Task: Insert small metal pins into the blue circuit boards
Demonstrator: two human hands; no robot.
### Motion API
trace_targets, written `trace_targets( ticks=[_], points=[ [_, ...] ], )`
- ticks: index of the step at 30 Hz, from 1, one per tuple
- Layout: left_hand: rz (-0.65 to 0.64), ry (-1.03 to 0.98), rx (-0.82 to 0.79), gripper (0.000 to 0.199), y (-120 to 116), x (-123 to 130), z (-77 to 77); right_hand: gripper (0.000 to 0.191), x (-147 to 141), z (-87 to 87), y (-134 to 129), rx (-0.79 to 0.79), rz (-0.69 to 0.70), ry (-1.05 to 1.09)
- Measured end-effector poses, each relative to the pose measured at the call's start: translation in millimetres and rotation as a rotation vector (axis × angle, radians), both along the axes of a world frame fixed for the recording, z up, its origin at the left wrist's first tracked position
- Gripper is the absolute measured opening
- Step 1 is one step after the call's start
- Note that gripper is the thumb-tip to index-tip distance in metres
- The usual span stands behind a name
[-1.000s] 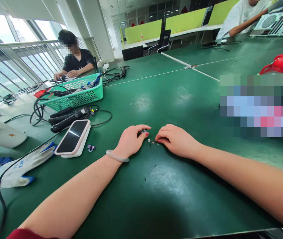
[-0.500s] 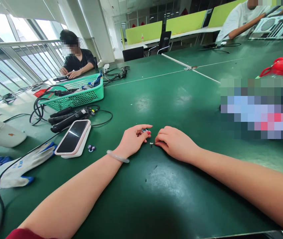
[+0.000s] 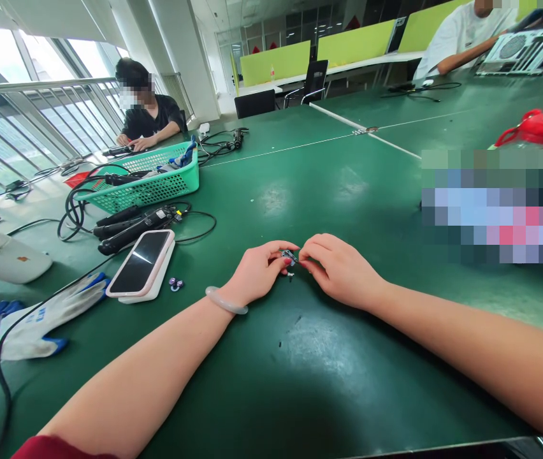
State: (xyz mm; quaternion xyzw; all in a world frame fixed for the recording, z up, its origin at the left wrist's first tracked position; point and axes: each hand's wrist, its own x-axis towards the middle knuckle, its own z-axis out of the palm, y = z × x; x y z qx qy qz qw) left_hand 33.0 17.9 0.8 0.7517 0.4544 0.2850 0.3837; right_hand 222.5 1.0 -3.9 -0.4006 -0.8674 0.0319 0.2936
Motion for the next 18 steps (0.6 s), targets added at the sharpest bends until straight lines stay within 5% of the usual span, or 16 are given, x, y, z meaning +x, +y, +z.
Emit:
trace_targets(
  ticks=[11, 18],
  points=[
    [-0.033, -0.032, -0.022, 0.024, -3.4, 2.3, 4.2, 0.020, 1.5, 0.2, 0.1, 0.140, 0.037, -0.029],
    [0.125, 0.006, 0.057, 0.022, 1.8, 0.9, 1.7, 0.017, -1.1, -3.9, -0.9, 0.057, 0.026, -0.088]
  ],
)
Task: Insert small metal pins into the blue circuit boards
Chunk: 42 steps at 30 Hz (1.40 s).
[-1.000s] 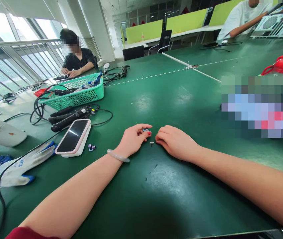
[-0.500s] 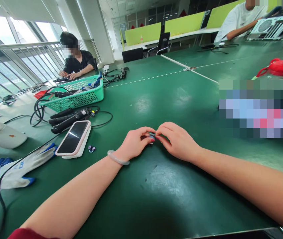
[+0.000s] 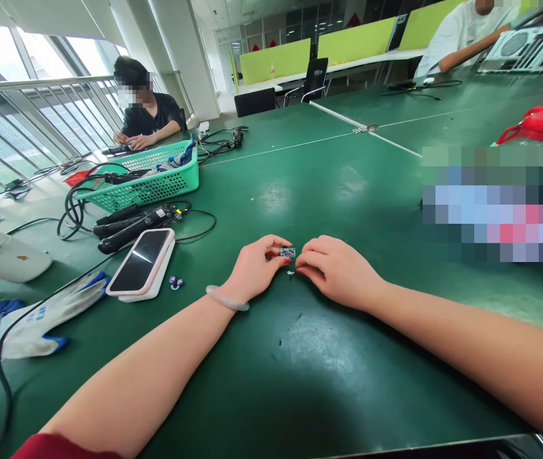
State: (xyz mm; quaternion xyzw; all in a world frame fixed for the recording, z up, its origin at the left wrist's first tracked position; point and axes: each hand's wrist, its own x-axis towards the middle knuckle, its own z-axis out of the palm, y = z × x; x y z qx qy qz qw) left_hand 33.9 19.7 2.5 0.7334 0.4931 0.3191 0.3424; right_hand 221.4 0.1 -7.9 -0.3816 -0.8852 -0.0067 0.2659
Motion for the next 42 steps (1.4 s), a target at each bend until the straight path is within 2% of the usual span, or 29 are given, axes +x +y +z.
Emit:
trace_targets(
  ticks=[4, 8, 16, 26, 32, 35, 38, 40, 42],
  points=[
    [0.061, -0.001, -0.030, 0.021, 2, 0, -0.9, 0.017, -6, -4.0, 2, -0.048, 0.010, -0.083],
    [0.022, 0.014, -0.026, 0.021, 2, -1, -2.6, 0.021, -9, -4.8, 4, -0.048, 0.000, -0.116],
    [-0.021, 0.015, -0.033, 0.024, 1, -2, -4.2, 0.015, -2, -1.6, 3, -0.009, -0.048, 0.155],
    [-0.095, -0.007, -0.037, 0.023, -1, -1, -2.6, 0.015, -2, -0.8, 3, 0.011, -0.054, 0.165],
    [-0.113, -0.039, -0.040, 0.022, -2, -1, -3.1, 0.008, -2, 0.7, 1, -0.108, -0.070, 0.248],
    [-0.122, -0.112, -0.117, 0.025, 0, -1, -3.0, 0.003, 0, 2.7, 2, -0.194, -0.119, 0.353],
    [-0.114, -0.326, -0.270, 0.031, 4, -2, -2.3, 0.004, 3, 5.0, 2, -0.244, -0.159, 0.426],
    [-0.081, -0.502, -0.335, 0.033, 7, -3, -1.8, 0.005, 3, 5.0, 2, -0.249, -0.123, 0.391],
    [-0.038, -0.609, -0.358, 0.034, 9, -4, -1.3, 0.009, 1, 2.9, 0, -0.234, -0.026, 0.263]
  ],
)
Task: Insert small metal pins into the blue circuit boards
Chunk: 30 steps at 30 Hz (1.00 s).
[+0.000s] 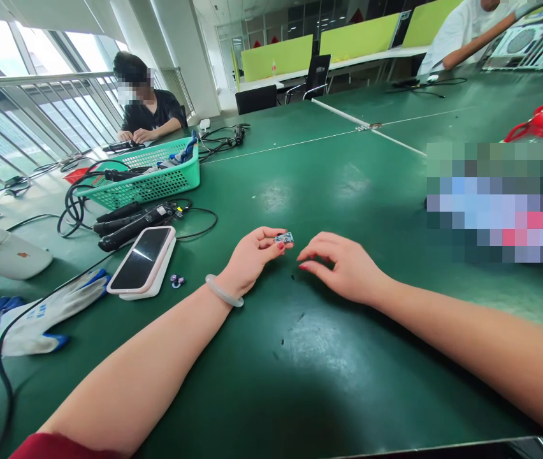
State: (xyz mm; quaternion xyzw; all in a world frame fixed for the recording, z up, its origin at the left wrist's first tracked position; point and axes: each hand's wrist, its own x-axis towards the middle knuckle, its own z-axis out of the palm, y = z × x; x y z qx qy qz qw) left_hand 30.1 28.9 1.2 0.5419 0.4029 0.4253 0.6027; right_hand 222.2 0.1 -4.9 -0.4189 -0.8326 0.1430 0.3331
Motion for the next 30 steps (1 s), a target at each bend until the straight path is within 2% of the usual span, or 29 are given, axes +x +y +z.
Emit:
trace_targets(
  ticks=[3, 6, 9, 12, 14, 17, 24, 30],
  points=[
    [0.037, 0.030, -0.005, 0.031, -1, 2, 0.7, 0.015, -4, -5.7, -2, 0.042, 0.138, -0.201],
    [0.029, 0.164, 0.040, 0.026, -3, 4, 0.6, 0.015, -6, -9.5, -2, 0.053, 0.148, -0.265],
    [0.024, 0.322, 0.104, 0.024, -5, 5, -0.8, 0.010, -4, -7.7, 0, 0.008, 0.088, -0.219],
    [0.008, 0.421, 0.173, 0.024, -5, 4, -2.1, 0.008, -1, -2.3, 0, -0.017, -0.038, -0.110],
    [-0.014, 0.455, 0.209, 0.026, -6, 3, -1.9, 0.008, 0, 0.6, -1, 0.016, -0.099, -0.046],
    [-0.051, 0.482, 0.229, 0.030, -8, 3, -0.2, 0.009, 0, 0.7, -1, 0.085, -0.118, -0.014],
    [-0.084, 0.409, 0.204, 0.032, -11, 4, 2.2, 0.013, 2, -6.4, 0, 0.243, -0.068, 0.017],
    [-0.176, 0.065, -0.025, 0.034, -12, 4, 5.3, 0.015, 1, 4.4, -5, 0.247, -0.013, 0.120]
  ],
)
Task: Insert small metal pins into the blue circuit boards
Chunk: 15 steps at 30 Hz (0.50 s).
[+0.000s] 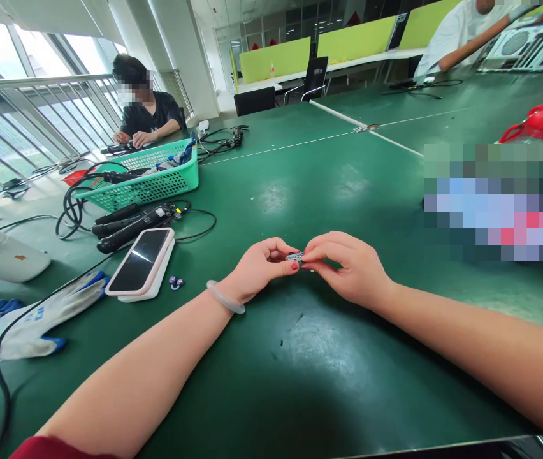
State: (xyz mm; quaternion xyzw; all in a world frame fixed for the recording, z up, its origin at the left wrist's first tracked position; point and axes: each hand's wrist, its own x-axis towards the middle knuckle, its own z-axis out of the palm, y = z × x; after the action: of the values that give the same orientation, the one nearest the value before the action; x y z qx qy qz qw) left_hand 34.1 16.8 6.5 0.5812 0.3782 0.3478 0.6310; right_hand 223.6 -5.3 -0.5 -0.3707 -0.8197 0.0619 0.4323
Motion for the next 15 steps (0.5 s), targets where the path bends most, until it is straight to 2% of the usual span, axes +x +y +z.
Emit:
trace_targets(
  ticks=[3, 5, 8, 10, 12, 15],
  points=[
    [0.017, -0.080, -0.042, 0.033, 0, 0, 0.7, 0.014, 4, 4.7, 0, -0.020, 0.005, 0.019],
    [0.034, -0.093, -0.052, 0.032, 1, 0, 0.7, 0.016, 9, 5.4, 2, -0.087, -0.051, -0.005],
    [0.055, -0.062, -0.057, 0.029, 2, 1, 0.5, 0.012, 16, 2.5, 7, -0.259, -0.166, -0.150],
    [0.061, -0.025, -0.050, 0.028, 2, 2, 0.2, 0.022, 18, -1.2, 10, -0.345, -0.213, -0.264],
    [0.059, 0.003, -0.040, 0.028, 2, 2, -0.3, 0.029, 17, -4.7, 11, -0.374, -0.238, -0.338],
    [0.050, 0.027, -0.028, 0.027, 3, 2, -2.1, 0.021, 13, -6.8, 12, -0.373, -0.221, -0.395]
  ],
)
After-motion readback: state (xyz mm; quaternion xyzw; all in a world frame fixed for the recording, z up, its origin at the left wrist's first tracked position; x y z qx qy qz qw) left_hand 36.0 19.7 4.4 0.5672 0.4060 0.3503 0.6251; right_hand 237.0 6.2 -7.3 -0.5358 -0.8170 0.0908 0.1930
